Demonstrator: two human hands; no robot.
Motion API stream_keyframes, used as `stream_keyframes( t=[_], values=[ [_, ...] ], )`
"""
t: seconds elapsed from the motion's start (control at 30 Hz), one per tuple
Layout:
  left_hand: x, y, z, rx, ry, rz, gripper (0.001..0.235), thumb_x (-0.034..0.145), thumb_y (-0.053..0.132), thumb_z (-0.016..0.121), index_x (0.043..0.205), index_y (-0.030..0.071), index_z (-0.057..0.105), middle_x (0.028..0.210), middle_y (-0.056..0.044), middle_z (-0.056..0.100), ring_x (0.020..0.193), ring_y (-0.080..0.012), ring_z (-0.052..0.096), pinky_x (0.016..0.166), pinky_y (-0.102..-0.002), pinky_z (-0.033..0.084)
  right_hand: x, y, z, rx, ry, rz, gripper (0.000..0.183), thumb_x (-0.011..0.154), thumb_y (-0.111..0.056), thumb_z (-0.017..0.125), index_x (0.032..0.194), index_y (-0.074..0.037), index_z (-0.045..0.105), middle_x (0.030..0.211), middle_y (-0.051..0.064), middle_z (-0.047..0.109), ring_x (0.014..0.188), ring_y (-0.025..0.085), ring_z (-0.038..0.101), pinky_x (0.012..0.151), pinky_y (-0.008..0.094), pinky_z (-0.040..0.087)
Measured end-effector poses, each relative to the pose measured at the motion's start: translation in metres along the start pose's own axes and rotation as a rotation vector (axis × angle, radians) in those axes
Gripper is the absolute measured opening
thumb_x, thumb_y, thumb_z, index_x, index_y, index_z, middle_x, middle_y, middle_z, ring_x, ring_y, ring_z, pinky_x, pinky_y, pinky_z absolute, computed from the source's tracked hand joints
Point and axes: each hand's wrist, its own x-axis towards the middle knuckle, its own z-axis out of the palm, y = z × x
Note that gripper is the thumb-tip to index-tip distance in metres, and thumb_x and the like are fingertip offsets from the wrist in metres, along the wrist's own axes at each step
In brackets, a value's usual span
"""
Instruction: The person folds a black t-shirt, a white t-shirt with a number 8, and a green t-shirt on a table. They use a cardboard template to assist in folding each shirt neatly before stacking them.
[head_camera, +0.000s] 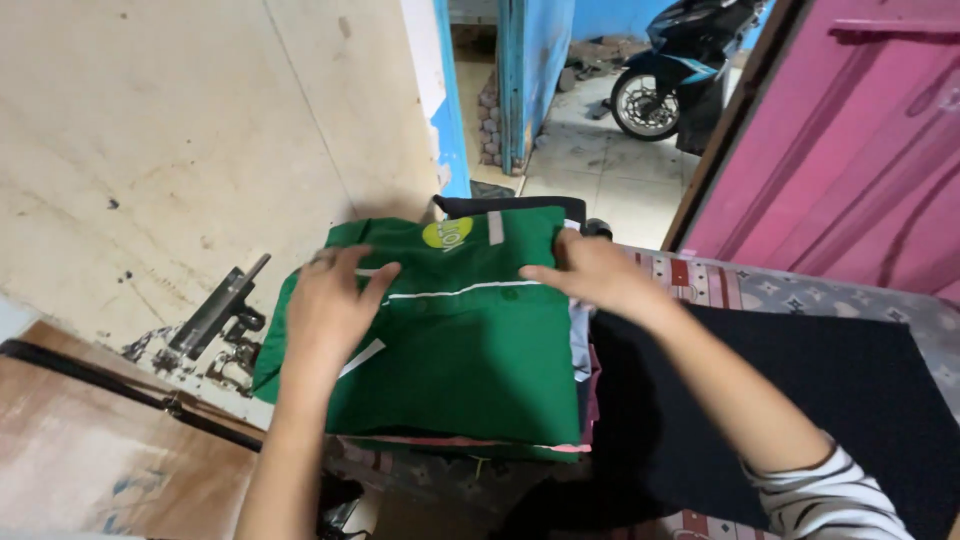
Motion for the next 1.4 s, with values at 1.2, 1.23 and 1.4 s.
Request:
stream_keyframes(
  t=[1.2,1.23,1.4],
  values=[
    [0.125,-0.077,0.089,0.015,-0.590,-0.148,0.044,0.095,0.057,0.065,0.119,0.021,0.072,0.119,-0.014,0.074,0.115,-0.0383,0.069,0.102,-0.050,0.053,-0.035,-0.026,0.034,-0.075,-0.052,-0.321,0.104,0.080,-0.074,0.071,0.162,-0.027,0.028,0.160,0.035,0.021,0.148,0.060,0.015,0.111,0.080,0.015],
    [0.122,-0.065,0.062,0.018,-0.591,-0.158,0.044,0.095,0.057,0.065,0.119,0.021,0.072,0.119,-0.014,0.074,0.115,-0.0383,0.069,0.102,-0.050,0.053,-0.035,-0.024,0.036,-0.075,-0.059,-0.329,0.104,0.080,-0.074,0.071,0.162,-0.027,0.028,0.160,0.035,0.021,0.148,0.060,0.015,0.111,0.080,0.015],
    [0.046,0.030,-0.101,-0.409,-0.508,-0.005,0.068,0.072,0.044,0.085,0.126,0.006,0.068,0.124,-0.024,0.069,0.123,-0.0488,0.060,0.104,-0.059,0.047,-0.034,-0.014,0.041,0.054,-0.037,-0.324,0.100,0.081,-0.063,0.079,0.162,-0.029,0.031,0.163,0.031,0.017,0.151,0.056,0.009,0.112,0.080,0.009]
  ],
)
